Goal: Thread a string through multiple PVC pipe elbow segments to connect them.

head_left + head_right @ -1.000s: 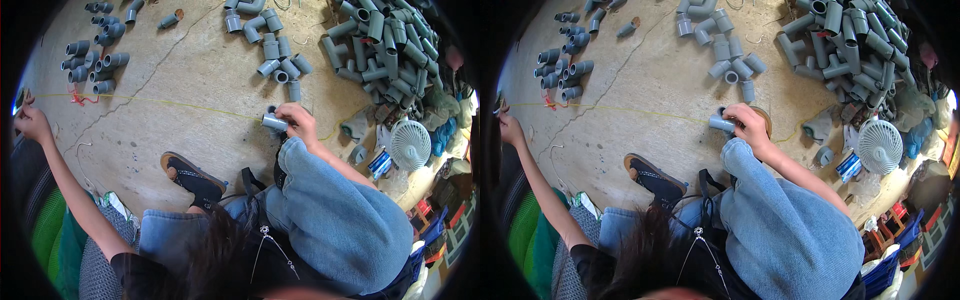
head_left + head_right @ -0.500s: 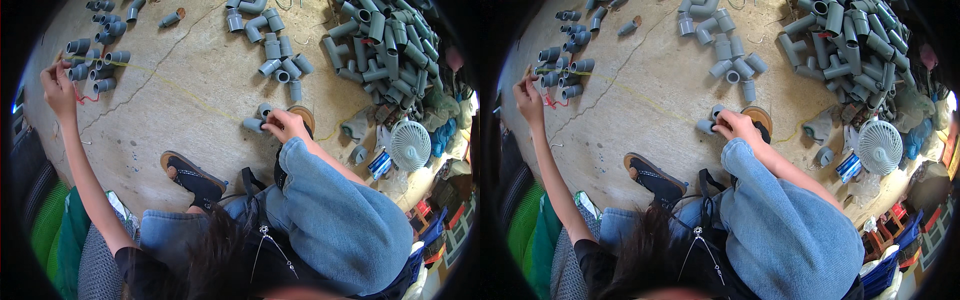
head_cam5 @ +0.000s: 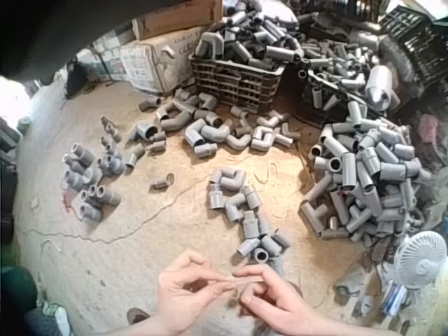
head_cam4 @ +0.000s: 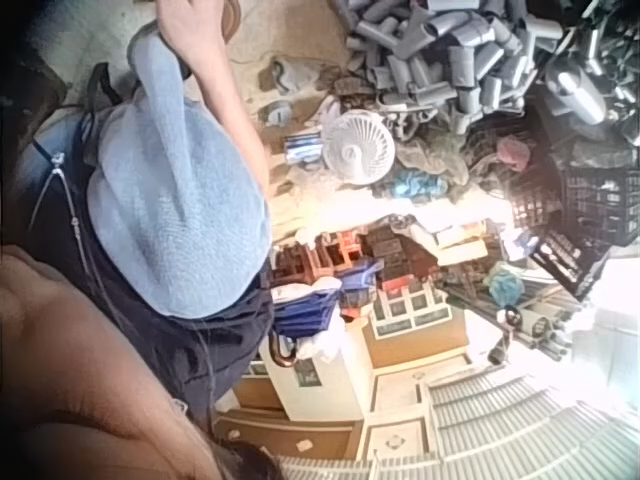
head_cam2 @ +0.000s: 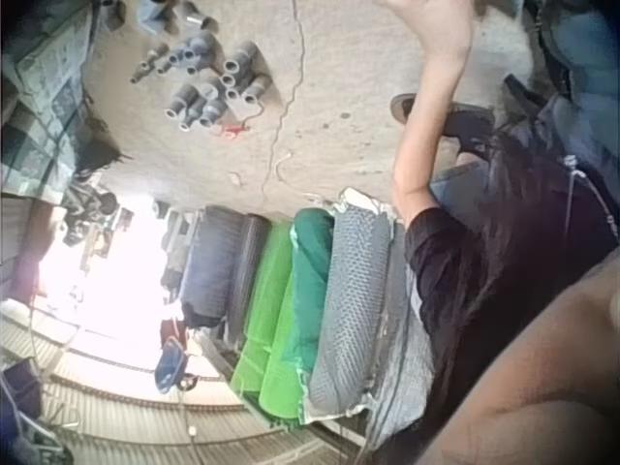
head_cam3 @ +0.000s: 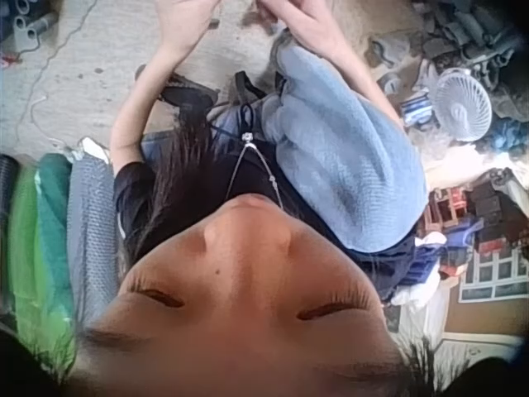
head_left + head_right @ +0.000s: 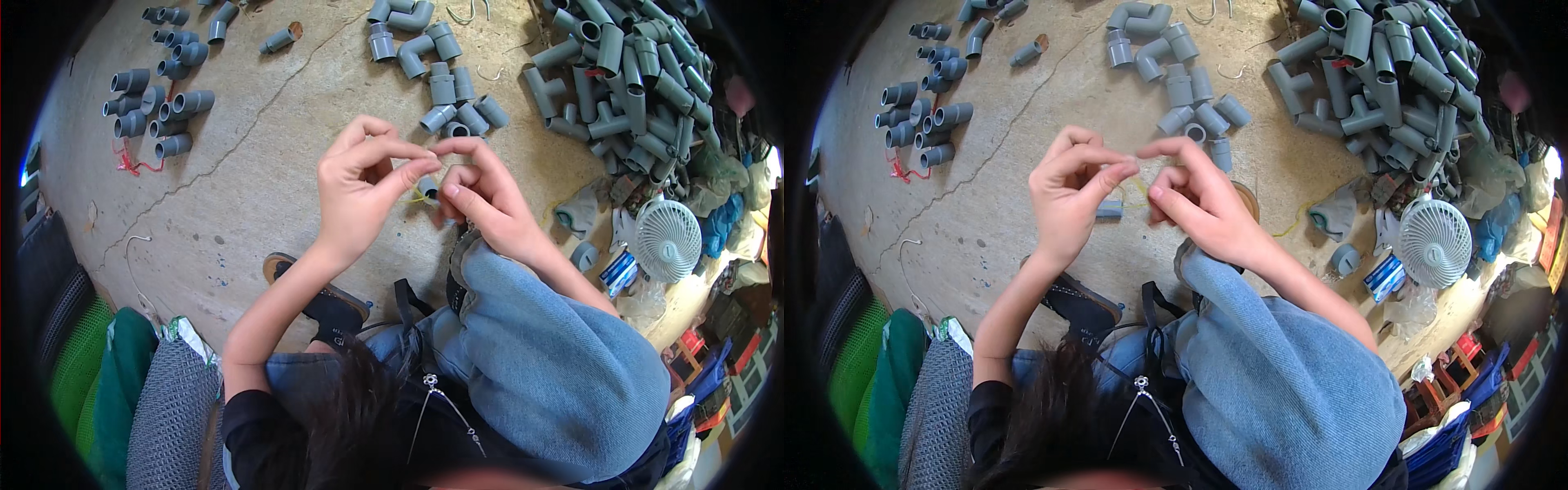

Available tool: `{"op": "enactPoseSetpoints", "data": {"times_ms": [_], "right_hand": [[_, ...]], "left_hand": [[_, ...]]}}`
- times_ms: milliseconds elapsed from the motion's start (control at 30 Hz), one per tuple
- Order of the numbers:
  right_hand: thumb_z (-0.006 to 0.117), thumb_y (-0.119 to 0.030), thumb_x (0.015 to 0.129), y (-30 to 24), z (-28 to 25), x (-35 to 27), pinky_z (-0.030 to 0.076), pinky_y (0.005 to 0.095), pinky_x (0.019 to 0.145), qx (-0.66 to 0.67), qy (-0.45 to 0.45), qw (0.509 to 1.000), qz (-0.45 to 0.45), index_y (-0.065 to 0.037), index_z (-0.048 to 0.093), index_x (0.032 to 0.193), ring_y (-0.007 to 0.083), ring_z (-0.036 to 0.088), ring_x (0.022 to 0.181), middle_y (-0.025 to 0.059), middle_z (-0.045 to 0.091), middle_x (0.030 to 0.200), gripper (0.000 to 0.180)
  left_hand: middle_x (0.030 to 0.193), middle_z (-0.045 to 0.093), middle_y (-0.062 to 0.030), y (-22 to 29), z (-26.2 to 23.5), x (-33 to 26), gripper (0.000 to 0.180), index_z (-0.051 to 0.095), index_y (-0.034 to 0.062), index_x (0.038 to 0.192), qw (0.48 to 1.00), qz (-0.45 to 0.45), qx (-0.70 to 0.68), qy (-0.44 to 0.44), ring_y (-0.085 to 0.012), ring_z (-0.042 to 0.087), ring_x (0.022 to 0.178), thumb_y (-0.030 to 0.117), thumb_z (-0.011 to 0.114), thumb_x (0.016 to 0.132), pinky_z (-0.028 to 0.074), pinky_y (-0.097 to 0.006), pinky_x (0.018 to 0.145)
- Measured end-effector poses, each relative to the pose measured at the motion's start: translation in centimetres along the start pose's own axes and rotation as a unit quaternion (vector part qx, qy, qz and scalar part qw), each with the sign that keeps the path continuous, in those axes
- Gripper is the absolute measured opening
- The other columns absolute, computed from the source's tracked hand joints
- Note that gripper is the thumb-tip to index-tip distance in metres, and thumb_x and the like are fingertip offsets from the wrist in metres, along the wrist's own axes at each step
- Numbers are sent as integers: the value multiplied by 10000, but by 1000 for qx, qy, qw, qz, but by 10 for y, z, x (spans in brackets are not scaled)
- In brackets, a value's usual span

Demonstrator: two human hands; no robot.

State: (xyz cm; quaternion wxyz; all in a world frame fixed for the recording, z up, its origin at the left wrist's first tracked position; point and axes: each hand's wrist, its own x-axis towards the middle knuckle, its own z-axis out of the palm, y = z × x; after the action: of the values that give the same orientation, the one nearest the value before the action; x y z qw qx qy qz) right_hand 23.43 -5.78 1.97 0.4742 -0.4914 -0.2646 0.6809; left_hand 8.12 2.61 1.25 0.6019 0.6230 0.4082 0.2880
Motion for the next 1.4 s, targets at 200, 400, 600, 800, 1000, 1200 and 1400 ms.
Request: {"op": "enactPoseSetpoints", "data": {"times_ms": [200,400,600,800,1000,1200,1400], "right_hand": [[505,-61,859,9,-27,-2,411,204,589,-200,103,974,-31,8,510,896,64,526,665,26,554,703,79],[599,-66,793,10,-43,4,386,194,527,-265,254,927,-80,12,608,831,27,497,607,16,568,675,87],[621,-35,748,1,-51,3,369,202,504,-385,253,879,-126,5,635,821,64,467,544,34,574,678,84],[645,-23,740,3,-44,5,401,203,528,-399,221,882,-121,-13,643,892,58,511,576,40,599,691,153],[632,-3,762,1,-39,1,445,176,586,-252,234,937,-62,-1,603,930,49,575,670,58,628,731,171],[628,5,769,4,-42,1,451,172,621,-234,233,939,-92,28,596,869,56,586,712,51,633,741,107],[632,6,766,-6,-32,-1,437,167,589,-199,231,945,-118,34,612,833,46,575,685,30,627,736,75]], "left_hand": [[840,568,-71,-47,28,28,148,585,-29,876,996,-64,-67,17,-132,543,713,61,630,769,428,-247,646],[850,601,-187,-93,72,49,413,472,-34,952,978,-87,186,35,-265,604,745,213,704,717,466,-344,654],[812,614,-202,-104,67,44,469,454,-35,977,975,-76,211,1,-283,629,725,186,739,678,487,-330,629],[716,562,-90,-124,65,23,430,490,18,981,982,-3,145,-121,-226,556,654,59,721,620,452,-336,621],[841,554,-127,-115,64,17,330,473,18,879,979,-42,171,-104,-191,564,737,86,714,664,452,-309,637],[831,600,-67,-111,44,27,238,509,21,958,948,-196,-249,-29,-143,579,762,107,644,781,471,-270,654],[1002,598,-82,-104,30,33,252,503,44,1079,813,-212,-542,-17,-142,583,890,152,564,860,486,-272,774]]}}
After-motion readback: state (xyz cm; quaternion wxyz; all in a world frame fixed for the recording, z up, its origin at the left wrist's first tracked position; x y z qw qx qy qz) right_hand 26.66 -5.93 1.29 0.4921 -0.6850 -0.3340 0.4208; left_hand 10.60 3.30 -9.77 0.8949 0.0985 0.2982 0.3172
